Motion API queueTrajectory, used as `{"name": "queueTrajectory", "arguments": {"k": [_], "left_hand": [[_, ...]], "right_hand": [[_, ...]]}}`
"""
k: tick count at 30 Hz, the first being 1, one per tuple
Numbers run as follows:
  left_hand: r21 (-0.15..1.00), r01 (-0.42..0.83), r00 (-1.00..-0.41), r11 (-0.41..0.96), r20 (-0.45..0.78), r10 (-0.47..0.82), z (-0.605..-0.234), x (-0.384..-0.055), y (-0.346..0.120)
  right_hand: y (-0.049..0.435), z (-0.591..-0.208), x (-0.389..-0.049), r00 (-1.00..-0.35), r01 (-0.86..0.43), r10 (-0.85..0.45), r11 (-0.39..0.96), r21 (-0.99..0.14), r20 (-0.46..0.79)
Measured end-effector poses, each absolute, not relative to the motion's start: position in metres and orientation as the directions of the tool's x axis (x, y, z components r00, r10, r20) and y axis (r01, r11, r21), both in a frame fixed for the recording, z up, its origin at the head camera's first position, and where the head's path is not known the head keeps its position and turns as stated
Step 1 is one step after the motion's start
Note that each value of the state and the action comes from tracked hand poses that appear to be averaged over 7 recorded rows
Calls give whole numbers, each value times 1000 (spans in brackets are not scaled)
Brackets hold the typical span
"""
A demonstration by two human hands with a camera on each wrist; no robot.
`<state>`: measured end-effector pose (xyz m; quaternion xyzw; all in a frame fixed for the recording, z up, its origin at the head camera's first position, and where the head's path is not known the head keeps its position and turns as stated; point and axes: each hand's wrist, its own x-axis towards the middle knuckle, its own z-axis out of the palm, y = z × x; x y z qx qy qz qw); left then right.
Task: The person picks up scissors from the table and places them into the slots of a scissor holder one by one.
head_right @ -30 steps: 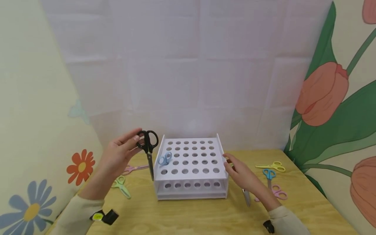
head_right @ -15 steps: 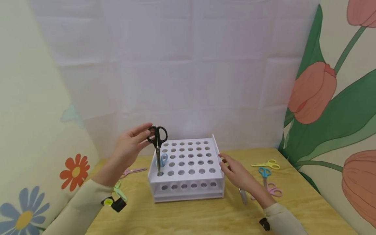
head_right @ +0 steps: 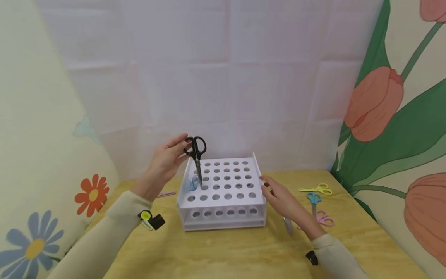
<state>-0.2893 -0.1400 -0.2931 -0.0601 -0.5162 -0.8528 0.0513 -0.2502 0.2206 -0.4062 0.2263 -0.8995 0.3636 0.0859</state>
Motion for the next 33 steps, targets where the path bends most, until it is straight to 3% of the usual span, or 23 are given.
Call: {"name": "queueTrajectory", "arguments": {"k": [8, 11, 14, 17, 20, 22, 28, 33], "left_hand": [[849, 122, -993, -514, 102, -67, -313, -297, -144], [871, 134, -991, -472, 114, -71, -321, -296, -145], [928, 194, -981, -317, 174, -90, -328, -292, -144], [948, 318, -945, -13, 315, -86, -332, -287, -142], [854, 429, -887, 293, 459, -39, -334, -282, -139], [784, 467, -858, 410, 513, -3, -335, -278, -137], [697, 504, -833, 510, 548, 74, -340, -267, -138], [671, 534, -815, 514, 570, 102, -350, -258, -139]], "right_hand": [[212, -413, -257, -884, -466, -356, 623, -628, 303], [212, -412, -260, -879, -477, -358, 621, -622, 316], [211, -410, -262, -876, -482, -363, 619, -620, 319], [211, -408, -264, -879, -476, -358, 624, -620, 315], [212, -406, -264, -880, -474, -349, 624, -621, 322], [212, -405, -264, -879, -477, -346, 621, -621, 329], [210, -404, -264, -873, -488, -354, 614, -620, 336], [208, -406, -262, -867, -498, -360, 603, -623, 345]]}}
